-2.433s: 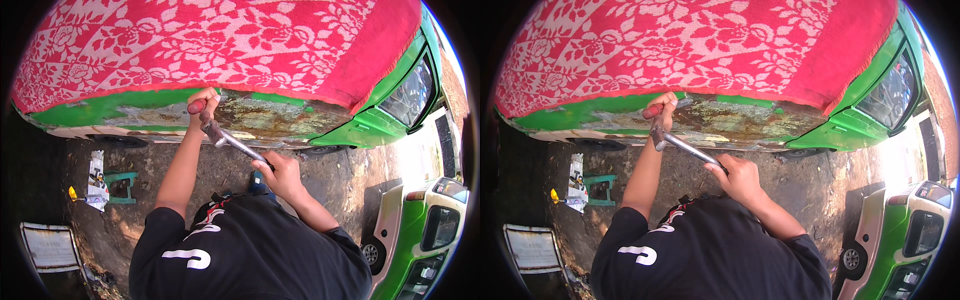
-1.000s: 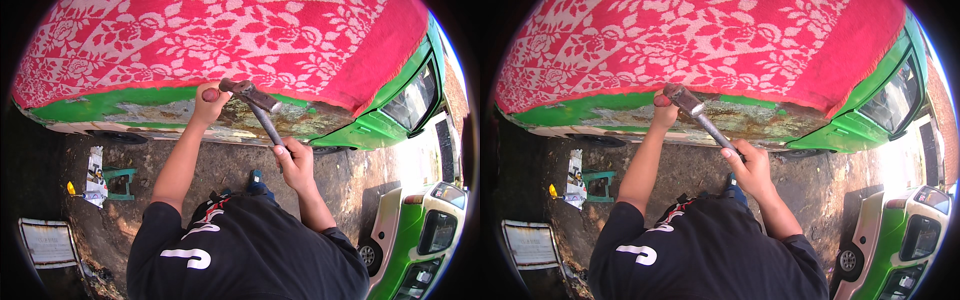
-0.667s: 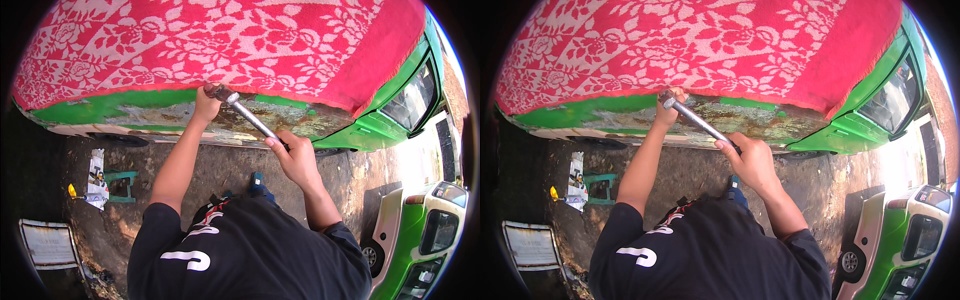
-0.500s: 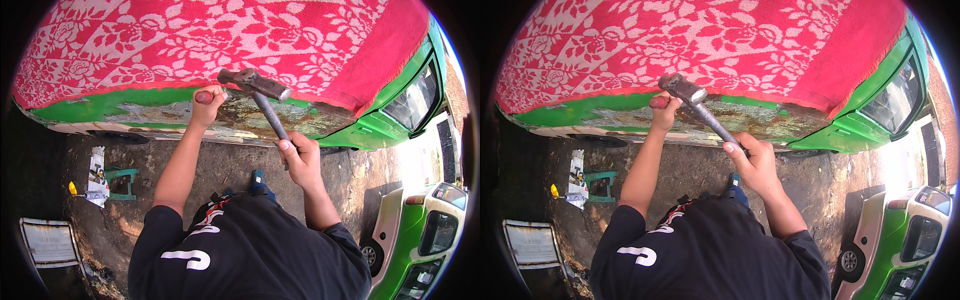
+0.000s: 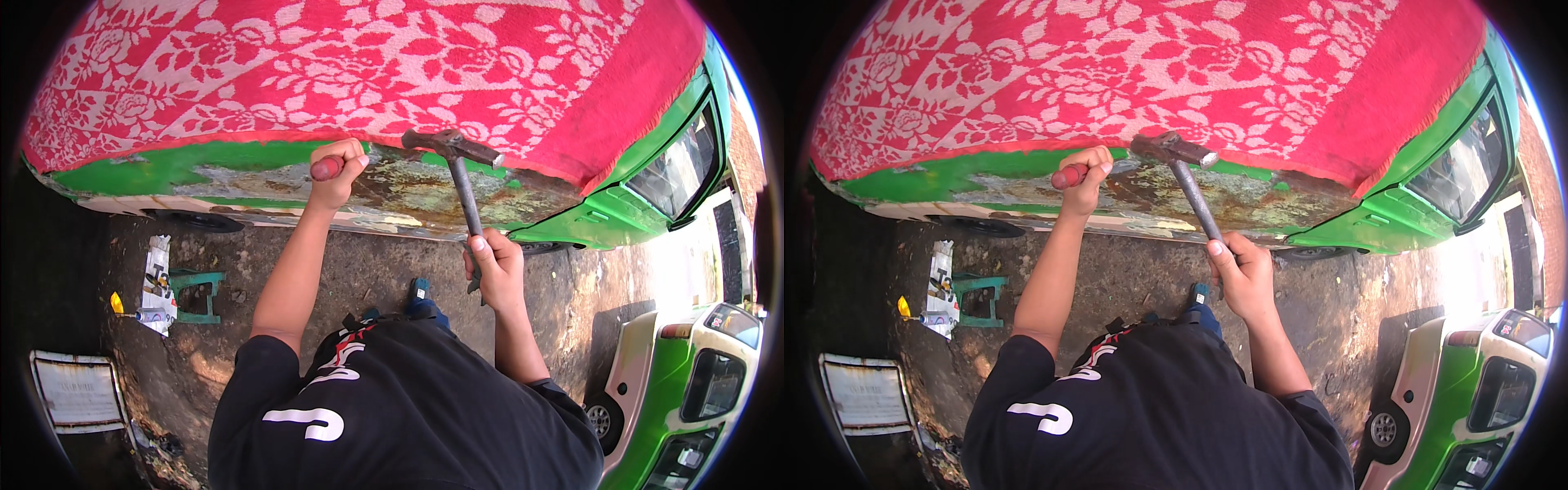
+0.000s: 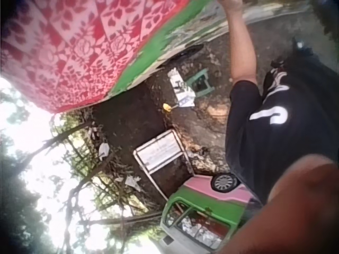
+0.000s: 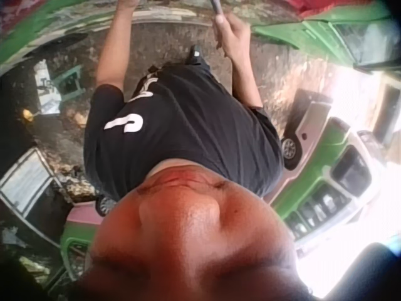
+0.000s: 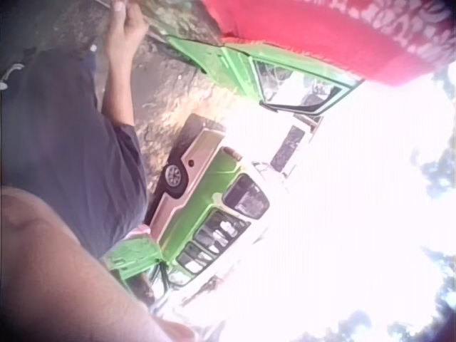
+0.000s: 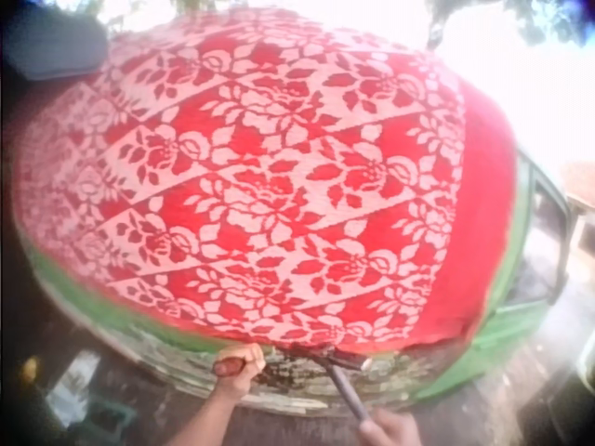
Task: The person uses a hammer and a chisel to repeatedly strike a green car panel, likely to remove rust or flatten a dent. The person holds the chisel against the panel and strikes it with the hammer in a repetitive motion.
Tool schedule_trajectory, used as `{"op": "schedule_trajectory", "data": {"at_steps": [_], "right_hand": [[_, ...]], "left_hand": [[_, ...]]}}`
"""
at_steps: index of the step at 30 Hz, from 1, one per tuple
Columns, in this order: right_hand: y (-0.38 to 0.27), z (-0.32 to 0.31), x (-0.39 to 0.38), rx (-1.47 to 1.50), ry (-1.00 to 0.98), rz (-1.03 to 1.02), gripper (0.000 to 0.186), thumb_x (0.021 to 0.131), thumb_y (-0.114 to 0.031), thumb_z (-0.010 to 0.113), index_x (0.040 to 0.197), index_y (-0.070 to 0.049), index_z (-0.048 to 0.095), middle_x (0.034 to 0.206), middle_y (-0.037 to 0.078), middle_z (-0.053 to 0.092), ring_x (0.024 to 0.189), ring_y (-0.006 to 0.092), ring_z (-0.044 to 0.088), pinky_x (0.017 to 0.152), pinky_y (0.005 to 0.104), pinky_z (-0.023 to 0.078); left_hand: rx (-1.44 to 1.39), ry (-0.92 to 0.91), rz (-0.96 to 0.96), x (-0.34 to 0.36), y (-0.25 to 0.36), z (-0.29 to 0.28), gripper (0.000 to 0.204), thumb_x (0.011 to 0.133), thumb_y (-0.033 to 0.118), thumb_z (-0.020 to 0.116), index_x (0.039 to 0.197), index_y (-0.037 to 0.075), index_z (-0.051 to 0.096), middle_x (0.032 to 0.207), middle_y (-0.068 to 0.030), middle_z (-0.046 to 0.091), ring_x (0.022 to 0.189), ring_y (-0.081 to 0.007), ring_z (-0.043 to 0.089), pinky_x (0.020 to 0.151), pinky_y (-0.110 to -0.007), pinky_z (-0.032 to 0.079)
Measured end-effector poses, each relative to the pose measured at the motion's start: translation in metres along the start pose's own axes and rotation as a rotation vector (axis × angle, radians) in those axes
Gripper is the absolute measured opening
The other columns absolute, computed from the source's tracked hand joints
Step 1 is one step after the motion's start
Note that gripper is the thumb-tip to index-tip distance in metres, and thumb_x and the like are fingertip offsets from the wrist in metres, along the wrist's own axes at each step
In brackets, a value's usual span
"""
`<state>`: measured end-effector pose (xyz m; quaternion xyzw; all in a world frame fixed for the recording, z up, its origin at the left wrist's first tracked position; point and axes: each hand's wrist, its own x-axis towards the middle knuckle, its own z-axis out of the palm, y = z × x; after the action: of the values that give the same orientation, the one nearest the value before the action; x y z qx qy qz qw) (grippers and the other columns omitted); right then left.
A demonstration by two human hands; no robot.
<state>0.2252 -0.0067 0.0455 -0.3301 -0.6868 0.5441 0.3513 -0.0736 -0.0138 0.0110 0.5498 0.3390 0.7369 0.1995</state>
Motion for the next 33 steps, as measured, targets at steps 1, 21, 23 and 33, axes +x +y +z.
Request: {"op": "schedule_trajectory", "data": {"at_steps": [1, 21, 23, 33], "right_hand": [[0.0, 0.0, -0.001, -0.002, 0.001, 0.002, 0.031, 0.098, -0.026, 0.059, 0.079, -0.001, 0.061, 0.057, 0.0, 0.053, 0.052, 0.0067, 0.051, 0.049, 0.0251, 0.04], [0.006, -0.003, -0.013, -0.024, -0.014, 0.04, 0.033, 0.097, -0.027, 0.06, 0.077, -0.001, 0.059, 0.059, -0.001, 0.054, 0.052, 0.0063, 0.049, 0.048, 0.0249, 0.039], [0.008, -0.003, -0.014, -0.026, -0.01, 0.048, 0.033, 0.097, -0.027, 0.06, 0.077, -0.001, 0.059, 0.058, -0.001, 0.054, 0.052, 0.0063, 0.05, 0.048, 0.0249, 0.039], [0.009, -0.003, -0.016, -0.016, -0.003, 0.046, 0.033, 0.098, -0.027, 0.06, 0.078, -0.001, 0.06, 0.058, -0.001, 0.054, 0.052, 0.0064, 0.05, 0.048, 0.0247, 0.039]], "left_hand": [[0.019, -0.015, -0.009, 0.0, 0.0, 0.0, 0.031, 0.08, -0.005, 0.058, 0.061, 0.002, 0.034, 0.059, -0.0016, 0.038, 0.058, -0.0131, 0.035, 0.057, -0.03, 0.03], [0.483, -0.578, 0.295, -0.023, 0.002, 0.009, 0.027, 0.058, 0.005, 0.067, 0.057, 0.008, 0.04, 0.057, -0.006, 0.041, 0.058, -0.0271, 0.045, 0.058, -0.038, 0.037], [0.491, -0.589, 0.29, -0.023, 0.001, 0.009, 0.027, 0.058, 0.005, 0.067, 0.057, 0.008, 0.039, 0.057, -0.0059, 0.041, 0.058, -0.0272, 0.044, 0.058, -0.038, 0.037], [0.453, -0.569, 0.263, -0.022, 0.003, 0.009, 0.029, 0.055, 0.0, 0.065, 0.057, 0.006, 0.036, 0.057, -0.0074, 0.036, 0.055, -0.0275, 0.04, 0.057, -0.038, 0.035]]}}
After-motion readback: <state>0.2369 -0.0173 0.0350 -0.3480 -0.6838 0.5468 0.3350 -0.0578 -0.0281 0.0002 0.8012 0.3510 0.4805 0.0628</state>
